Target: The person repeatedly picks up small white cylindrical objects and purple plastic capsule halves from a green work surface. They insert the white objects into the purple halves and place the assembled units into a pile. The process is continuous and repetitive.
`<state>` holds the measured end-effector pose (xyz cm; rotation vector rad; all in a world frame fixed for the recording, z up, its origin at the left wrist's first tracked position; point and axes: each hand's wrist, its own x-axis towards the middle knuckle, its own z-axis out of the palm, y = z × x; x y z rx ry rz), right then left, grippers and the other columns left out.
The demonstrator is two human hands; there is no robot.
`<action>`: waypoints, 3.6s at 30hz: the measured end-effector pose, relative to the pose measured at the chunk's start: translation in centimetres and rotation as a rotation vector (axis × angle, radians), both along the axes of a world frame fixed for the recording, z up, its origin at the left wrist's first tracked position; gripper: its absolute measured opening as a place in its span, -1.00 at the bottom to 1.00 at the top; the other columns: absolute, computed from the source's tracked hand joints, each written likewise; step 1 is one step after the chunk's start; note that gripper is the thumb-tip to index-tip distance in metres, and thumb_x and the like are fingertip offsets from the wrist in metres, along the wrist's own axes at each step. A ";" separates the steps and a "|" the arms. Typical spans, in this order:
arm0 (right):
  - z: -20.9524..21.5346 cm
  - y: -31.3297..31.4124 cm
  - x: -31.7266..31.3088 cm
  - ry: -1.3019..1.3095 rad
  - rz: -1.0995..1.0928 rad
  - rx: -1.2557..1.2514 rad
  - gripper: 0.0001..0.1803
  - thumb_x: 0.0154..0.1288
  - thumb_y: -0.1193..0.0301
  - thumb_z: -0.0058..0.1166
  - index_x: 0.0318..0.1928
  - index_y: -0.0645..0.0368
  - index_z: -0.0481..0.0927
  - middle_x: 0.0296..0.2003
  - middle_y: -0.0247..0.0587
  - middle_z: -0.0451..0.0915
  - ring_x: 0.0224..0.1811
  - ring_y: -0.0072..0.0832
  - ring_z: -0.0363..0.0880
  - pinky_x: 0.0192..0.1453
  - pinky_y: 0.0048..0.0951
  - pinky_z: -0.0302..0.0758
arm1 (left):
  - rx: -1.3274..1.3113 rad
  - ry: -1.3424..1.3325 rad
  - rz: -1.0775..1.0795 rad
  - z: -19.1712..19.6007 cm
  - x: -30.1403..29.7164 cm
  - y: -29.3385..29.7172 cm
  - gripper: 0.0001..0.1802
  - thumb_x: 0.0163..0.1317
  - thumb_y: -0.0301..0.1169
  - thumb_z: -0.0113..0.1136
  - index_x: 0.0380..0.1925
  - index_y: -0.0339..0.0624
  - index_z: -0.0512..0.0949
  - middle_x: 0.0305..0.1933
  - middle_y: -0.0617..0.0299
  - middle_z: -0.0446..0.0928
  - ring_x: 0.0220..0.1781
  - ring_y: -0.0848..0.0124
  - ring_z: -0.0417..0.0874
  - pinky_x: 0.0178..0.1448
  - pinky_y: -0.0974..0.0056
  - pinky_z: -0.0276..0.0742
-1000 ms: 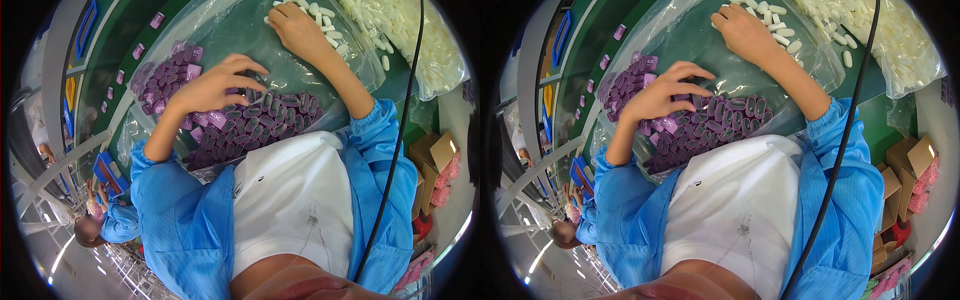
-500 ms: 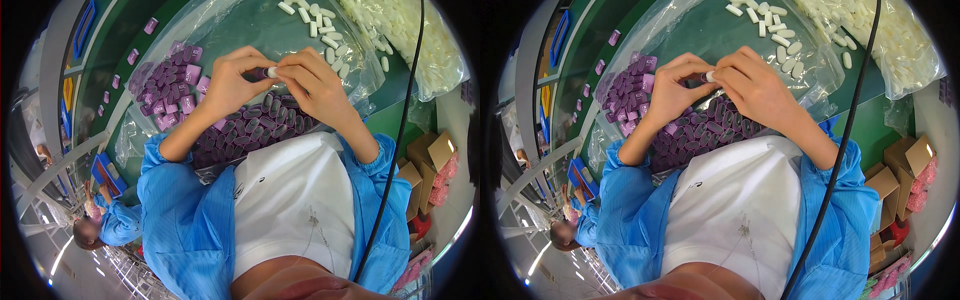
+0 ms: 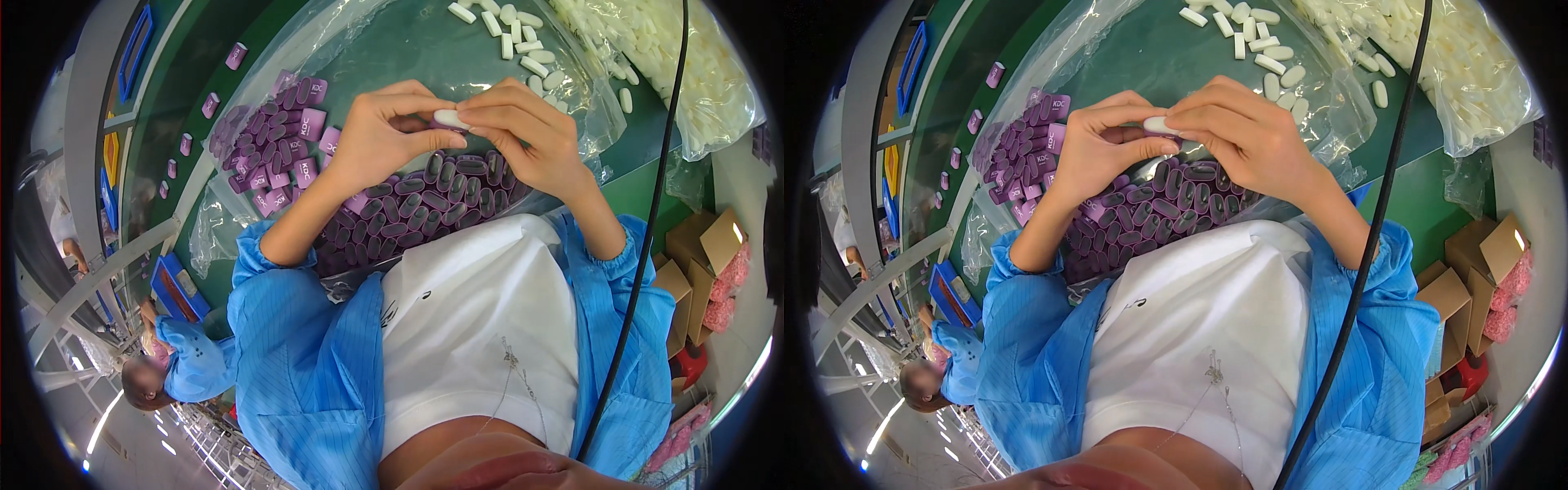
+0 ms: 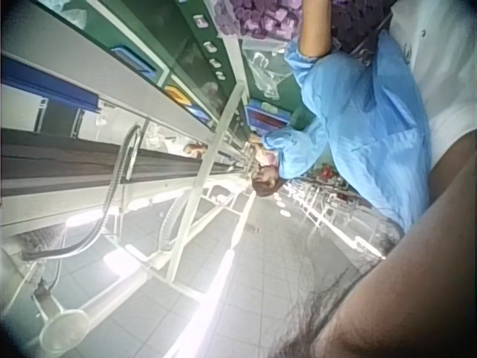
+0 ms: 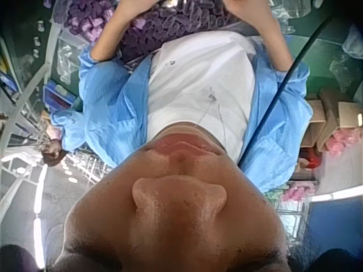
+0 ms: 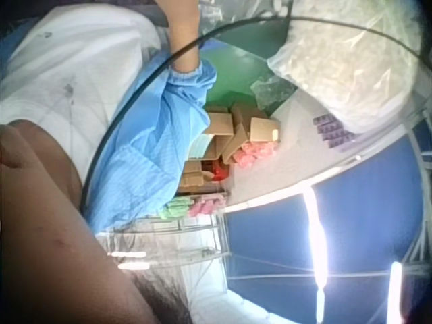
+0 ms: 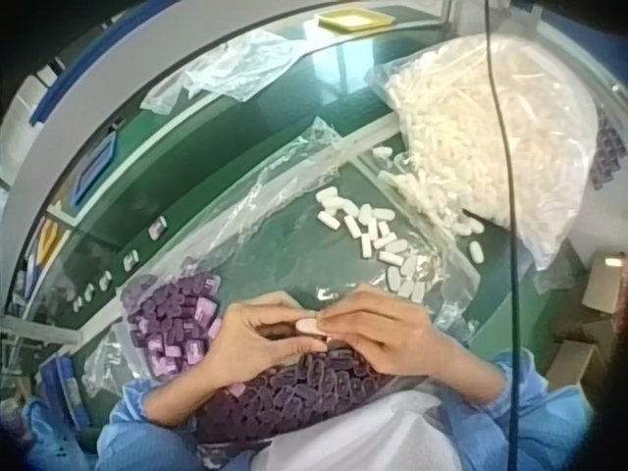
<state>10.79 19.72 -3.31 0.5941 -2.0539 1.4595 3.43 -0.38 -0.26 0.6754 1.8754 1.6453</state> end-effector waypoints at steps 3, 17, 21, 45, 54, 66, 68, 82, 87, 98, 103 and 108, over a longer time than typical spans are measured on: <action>0.2 0.3 0.2 -0.118 0.039 -0.057 -0.85 0.15 0.68 0.28 -0.24 0.28 0.70 -0.28 -0.18 0.68 -0.27 -0.30 0.66 -0.19 -0.39 0.59 | -0.176 0.156 -0.106 1.2 -0.5 -0.2 -0.66 0.05 -0.56 0.53 -0.12 -0.26 0.75 -0.22 0.26 0.64 -0.25 0.53 0.68 -0.22 0.45 0.60; -0.1 -0.2 2.1 0.031 -0.023 0.118 -0.77 0.16 0.65 0.26 -0.13 0.31 0.66 -0.12 -0.03 0.65 -0.21 -0.21 0.70 -0.15 -0.36 0.66 | -0.105 0.061 -0.059 0.8 0.4 -0.1 -0.68 0.11 -0.54 0.49 -0.08 -0.21 0.75 -0.26 0.28 0.64 -0.29 0.54 0.65 -0.26 0.41 0.53; -0.4 1.3 0.8 -0.212 -0.078 -0.272 -0.75 0.22 0.60 0.26 -0.06 0.29 0.68 -0.11 0.01 0.65 -0.22 -0.22 0.71 -0.16 -0.42 0.65 | -0.258 0.667 -0.033 3.3 -4.6 -2.0 -0.70 0.15 -0.44 0.43 -0.08 -0.15 0.75 -0.14 0.20 0.66 -0.18 0.40 0.67 -0.03 0.32 0.56; -3.8 1.5 -8.4 -0.088 -0.467 0.653 -0.92 0.16 0.57 0.08 -0.31 0.29 0.58 -0.26 0.03 0.54 -0.11 -0.06 0.50 0.04 -0.16 0.48 | -0.636 0.347 -0.300 1.4 1.0 -2.7 -0.57 0.02 -0.30 0.56 -0.11 -0.22 0.68 -0.16 0.18 0.68 -0.10 0.28 0.66 0.02 0.24 0.57; -3.2 2.0 -5.5 -0.053 -0.402 0.362 -0.81 0.25 0.58 0.24 -0.12 0.14 0.71 -0.23 -0.23 0.66 -0.19 -0.31 0.67 -0.14 -0.37 0.59 | -0.411 0.898 -0.093 -0.5 -1.3 -1.1 -0.70 0.10 -0.47 0.46 -0.14 -0.28 0.70 -0.18 0.11 0.69 -0.18 0.17 0.68 -0.05 0.21 0.61; -2.0 -0.6 -2.2 0.022 -0.122 0.312 -0.75 0.02 0.69 0.21 -0.21 0.28 0.65 -0.25 -0.18 0.56 -0.12 -0.23 0.55 -0.06 -0.29 0.57 | -0.369 0.677 -0.077 -3.0 -3.1 0.8 -0.72 0.03 -0.51 0.50 -0.20 -0.25 0.73 -0.20 0.15 0.70 -0.21 0.27 0.71 -0.08 0.27 0.61; -1.9 -1.2 -2.5 0.045 -0.131 0.350 -0.73 -0.02 0.69 0.21 -0.22 0.30 0.65 -0.26 -0.17 0.56 -0.12 -0.23 0.55 -0.06 -0.30 0.57 | -0.361 0.663 -0.071 -3.1 -3.1 1.0 -0.73 0.02 -0.50 0.51 -0.23 -0.26 0.73 -0.22 0.15 0.69 -0.23 0.24 0.71 -0.10 0.26 0.61; -0.3 1.3 -1.8 0.054 0.003 0.177 -0.70 0.13 0.67 0.23 -0.09 0.24 0.69 -0.23 -0.20 0.69 -0.21 -0.27 0.64 -0.21 -0.33 0.62 | -0.208 0.580 -0.092 -0.5 -1.9 0.2 -0.70 0.12 -0.57 0.43 -0.10 -0.27 0.71 -0.18 0.16 0.65 -0.28 0.36 0.70 -0.17 0.32 0.60; -0.3 0.9 -1.3 0.114 0.015 0.148 -0.75 0.20 0.66 0.23 -0.09 0.24 0.68 -0.23 -0.19 0.68 -0.23 -0.30 0.64 -0.18 -0.33 0.61 | -0.211 0.460 -0.070 0.4 -1.6 -0.4 -0.69 0.17 -0.55 0.38 -0.04 -0.23 0.70 -0.12 0.13 0.64 -0.14 0.28 0.69 -0.02 0.27 0.59; -2.9 4.0 -2.6 -0.251 -0.742 0.688 -0.85 0.15 0.41 0.34 -0.25 0.12 0.70 -0.40 -0.27 0.59 -0.29 -0.33 0.59 -0.23 -0.30 0.56 | -0.730 0.898 0.243 -4.0 -28.5 -21.0 -0.59 0.43 -0.33 0.15 0.27 0.03 0.58 -0.04 0.12 0.62 0.02 0.28 0.60 0.17 0.24 0.45; -2.7 3.0 -2.5 -0.177 -0.604 0.642 -0.84 0.06 0.47 0.35 -0.33 0.17 0.65 -0.27 -0.28 0.60 -0.17 -0.30 0.54 -0.15 -0.29 0.55 | -0.941 1.663 0.536 -2.3 -23.7 -14.5 -0.58 0.26 -0.33 0.27 0.15 0.07 0.66 0.03 0.04 0.60 0.06 0.04 0.52 0.20 0.05 0.43; -4.0 2.9 -1.6 -0.176 -0.311 0.561 -0.86 0.07 0.58 0.27 -0.33 0.21 0.59 -0.24 -0.28 0.58 -0.11 -0.29 0.51 -0.05 -0.28 0.56 | -0.593 0.920 -0.020 1.4 -4.3 -1.8 -0.67 0.16 -0.16 0.41 -0.28 -0.21 0.66 -0.14 0.02 0.56 -0.04 0.02 0.52 0.09 0.04 0.47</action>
